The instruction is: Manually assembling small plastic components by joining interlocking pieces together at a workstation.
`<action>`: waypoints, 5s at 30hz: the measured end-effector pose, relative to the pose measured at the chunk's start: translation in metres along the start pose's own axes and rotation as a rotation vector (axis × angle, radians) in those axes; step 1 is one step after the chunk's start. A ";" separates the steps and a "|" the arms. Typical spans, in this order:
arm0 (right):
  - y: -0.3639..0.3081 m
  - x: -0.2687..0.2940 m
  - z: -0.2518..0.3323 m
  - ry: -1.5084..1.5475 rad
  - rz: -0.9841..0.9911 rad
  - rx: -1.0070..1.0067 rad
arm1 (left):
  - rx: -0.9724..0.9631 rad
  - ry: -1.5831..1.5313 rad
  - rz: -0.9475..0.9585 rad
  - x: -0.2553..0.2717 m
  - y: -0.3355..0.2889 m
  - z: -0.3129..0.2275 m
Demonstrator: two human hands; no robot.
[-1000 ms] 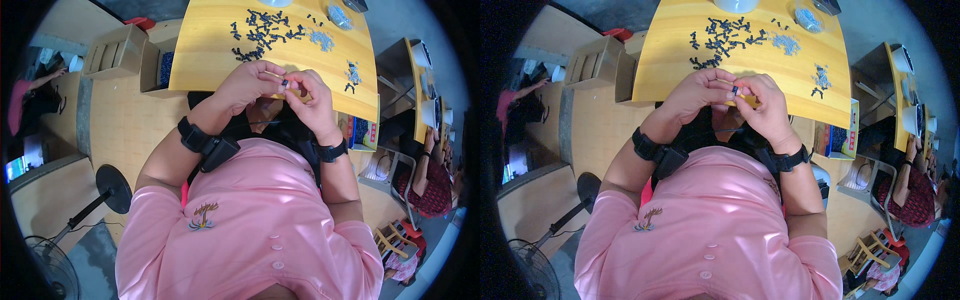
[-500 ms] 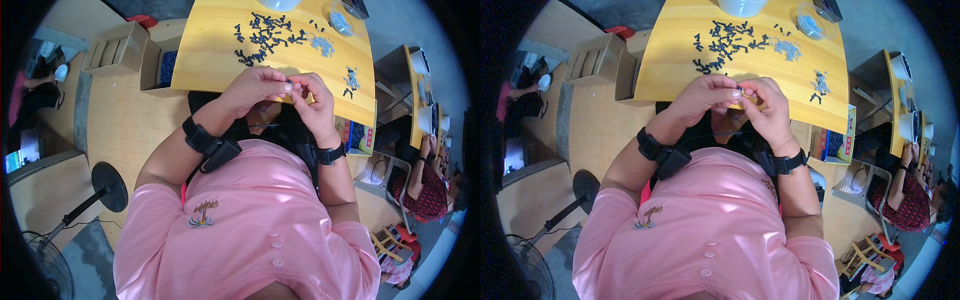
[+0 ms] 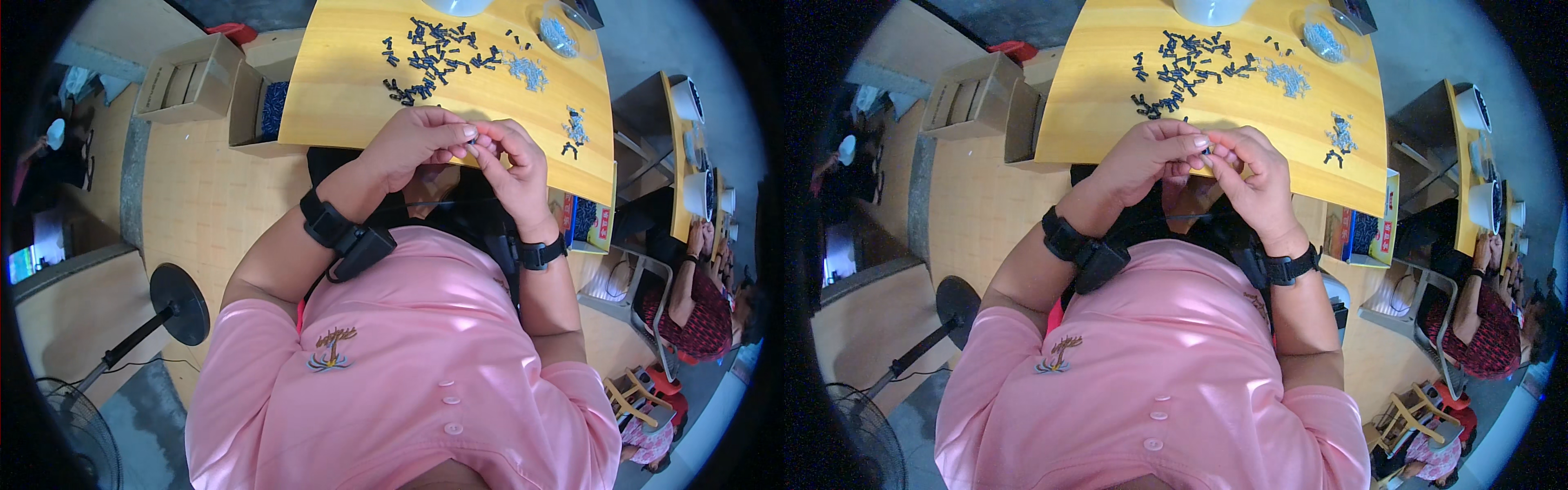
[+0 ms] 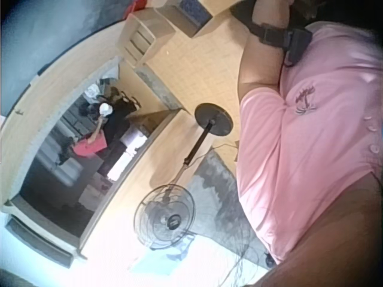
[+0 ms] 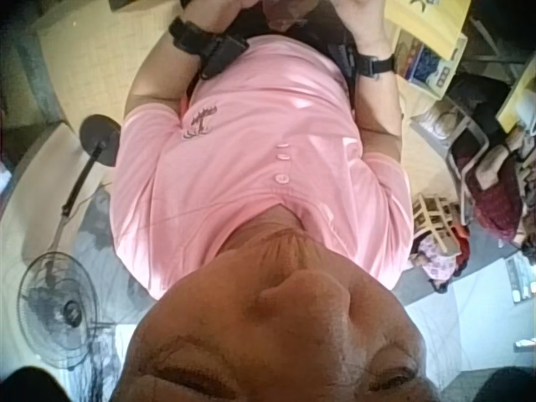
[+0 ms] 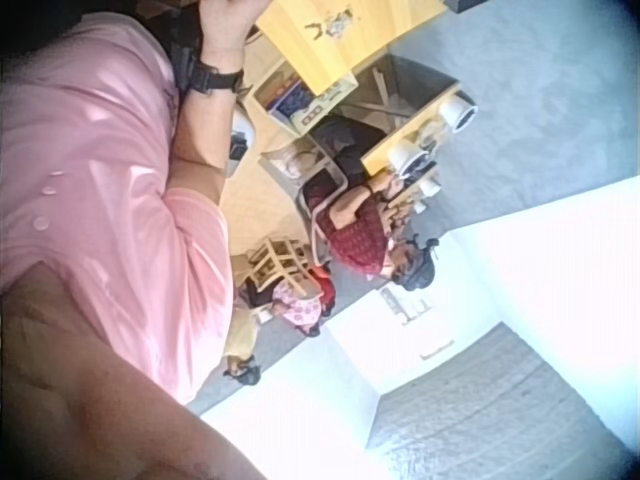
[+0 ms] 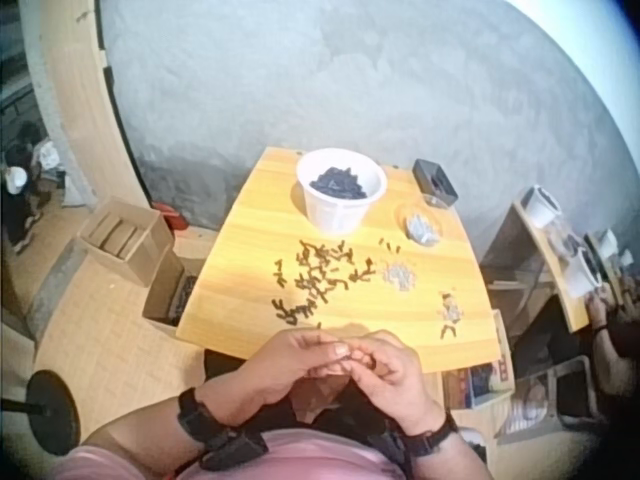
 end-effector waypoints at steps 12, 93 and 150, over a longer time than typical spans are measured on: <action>-0.002 0.005 -0.016 0.045 -0.108 -0.096 | 0.076 0.005 -0.007 0.002 0.002 0.006; 0.041 0.064 -0.080 -0.612 0.050 -0.238 | 0.139 -0.021 0.003 0.021 0.002 0.011; -0.001 -0.002 0.026 -0.162 -0.011 0.007 | -0.210 0.243 -0.079 -0.005 -0.028 0.002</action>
Point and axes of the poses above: each hand's wrist, its own y-axis towards the middle knuckle, its own x-axis out of the back of the hand, z = x × y, the point moved 1 cm from there along y, towards the middle knuckle, and after that the axes turned 2 degrees about -y, right-handed, at the moved point
